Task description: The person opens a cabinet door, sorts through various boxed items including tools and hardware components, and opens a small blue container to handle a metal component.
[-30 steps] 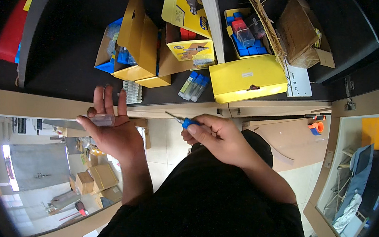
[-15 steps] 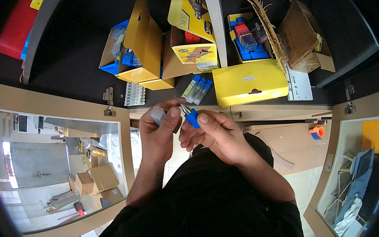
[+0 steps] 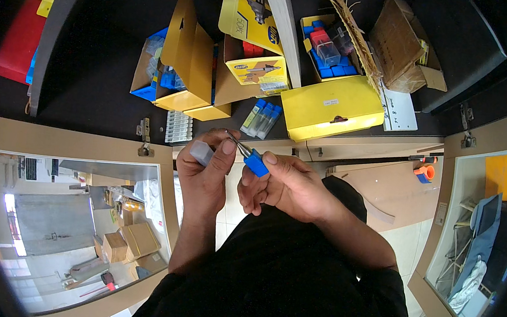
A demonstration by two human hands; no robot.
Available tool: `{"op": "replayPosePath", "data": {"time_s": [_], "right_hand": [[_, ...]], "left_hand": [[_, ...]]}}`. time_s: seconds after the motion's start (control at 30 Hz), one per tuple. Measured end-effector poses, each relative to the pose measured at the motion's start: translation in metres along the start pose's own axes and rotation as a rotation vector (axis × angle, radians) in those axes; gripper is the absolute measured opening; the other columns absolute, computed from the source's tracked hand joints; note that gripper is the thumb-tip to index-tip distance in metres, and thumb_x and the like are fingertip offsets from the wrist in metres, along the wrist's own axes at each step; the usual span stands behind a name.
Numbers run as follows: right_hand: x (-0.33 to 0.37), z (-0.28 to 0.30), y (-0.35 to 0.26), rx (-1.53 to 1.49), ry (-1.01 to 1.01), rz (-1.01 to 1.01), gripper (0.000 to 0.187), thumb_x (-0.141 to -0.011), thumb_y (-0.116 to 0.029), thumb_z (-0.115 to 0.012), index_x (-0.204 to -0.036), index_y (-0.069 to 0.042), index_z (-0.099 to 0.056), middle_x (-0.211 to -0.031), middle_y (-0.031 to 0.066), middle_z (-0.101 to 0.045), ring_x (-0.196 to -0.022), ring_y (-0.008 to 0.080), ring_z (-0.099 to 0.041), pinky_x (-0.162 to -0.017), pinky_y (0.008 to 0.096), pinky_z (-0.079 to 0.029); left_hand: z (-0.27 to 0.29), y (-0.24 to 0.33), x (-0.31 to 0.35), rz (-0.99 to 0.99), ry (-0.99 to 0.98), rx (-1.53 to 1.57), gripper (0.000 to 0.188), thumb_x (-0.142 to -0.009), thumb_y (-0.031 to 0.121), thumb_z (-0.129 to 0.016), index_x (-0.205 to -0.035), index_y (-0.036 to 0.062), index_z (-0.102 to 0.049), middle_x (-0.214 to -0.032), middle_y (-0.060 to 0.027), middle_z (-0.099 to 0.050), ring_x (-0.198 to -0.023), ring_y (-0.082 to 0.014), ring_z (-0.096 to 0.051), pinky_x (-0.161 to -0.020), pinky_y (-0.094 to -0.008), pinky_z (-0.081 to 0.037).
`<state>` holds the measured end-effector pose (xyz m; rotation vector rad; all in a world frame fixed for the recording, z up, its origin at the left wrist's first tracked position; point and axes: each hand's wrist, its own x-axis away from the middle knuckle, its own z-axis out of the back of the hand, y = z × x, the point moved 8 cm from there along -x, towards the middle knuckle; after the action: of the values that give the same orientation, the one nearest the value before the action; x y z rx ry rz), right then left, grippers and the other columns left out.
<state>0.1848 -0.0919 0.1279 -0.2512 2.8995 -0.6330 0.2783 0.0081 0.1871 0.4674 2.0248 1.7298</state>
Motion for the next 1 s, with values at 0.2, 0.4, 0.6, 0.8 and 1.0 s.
{"op": "replayPosePath", "data": {"time_s": [0.2, 0.4, 0.6, 0.8, 1.0], "right_hand": [[0.0, 0.0, 0.004, 0.009, 0.004, -0.011, 0.064, -0.121, -0.055, -0.037, -0.121, 0.001, -0.068, -0.101, 0.0195, -0.077, -0.091, 0.0278, -0.077, -0.078, 0.0381, -0.059], [0.001, -0.001, 0.006, 0.012, 0.001, -0.044, 0.069, -0.12, -0.058, -0.035, -0.118, 0.002, -0.07, -0.097, 0.0194, -0.077, -0.087, 0.0271, -0.077, -0.076, 0.0373, -0.059], [0.003, 0.0, 0.006, 0.008, 0.001, -0.048, 0.072, -0.12, -0.059, -0.033, -0.117, 0.002, -0.07, -0.098, 0.019, -0.077, -0.088, 0.0268, -0.076, -0.076, 0.0368, -0.059], [0.003, -0.001, 0.004, 0.067, 0.014, -0.024, 0.069, -0.12, -0.058, -0.036, -0.118, 0.001, -0.07, -0.098, 0.0172, -0.077, -0.089, 0.0258, -0.076, -0.078, 0.0367, -0.059], [0.003, -0.003, 0.002, 0.188, 0.062, 0.005, 0.056, -0.119, -0.052, -0.047, -0.122, 0.0, -0.069, -0.1, 0.0139, -0.076, -0.093, 0.0219, -0.075, -0.082, 0.0364, -0.058]], "left_hand": [[0.001, -0.001, -0.001, 0.006, 0.024, -0.004, 0.017, -0.104, 0.01, -0.082, -0.115, -0.0024, -0.078, -0.107, -0.0069, -0.08, -0.092, -0.0096, -0.069, -0.084, -0.0259, -0.054], [0.006, -0.008, -0.001, 0.047, 0.011, 0.009, 0.019, -0.103, 0.011, -0.083, -0.116, -0.0018, -0.079, -0.109, -0.0084, -0.081, -0.096, -0.0113, -0.071, -0.088, -0.0277, -0.055], [0.007, -0.013, 0.001, 0.071, 0.023, 0.096, 0.02, -0.103, 0.011, -0.083, -0.118, -0.0019, -0.079, -0.112, -0.0104, -0.082, -0.1, -0.0131, -0.072, -0.091, -0.0301, -0.057], [0.006, -0.011, 0.002, 0.047, 0.02, 0.085, 0.02, -0.102, 0.01, -0.084, -0.116, -0.0021, -0.078, -0.11, -0.0112, -0.081, -0.1, -0.0143, -0.073, -0.091, -0.0308, -0.057], [0.011, -0.014, 0.006, 0.097, 0.046, 0.088, 0.019, -0.102, 0.011, -0.084, -0.115, -0.0014, -0.079, -0.11, -0.0117, -0.081, -0.1, -0.0143, -0.072, -0.09, -0.031, -0.057]]}}
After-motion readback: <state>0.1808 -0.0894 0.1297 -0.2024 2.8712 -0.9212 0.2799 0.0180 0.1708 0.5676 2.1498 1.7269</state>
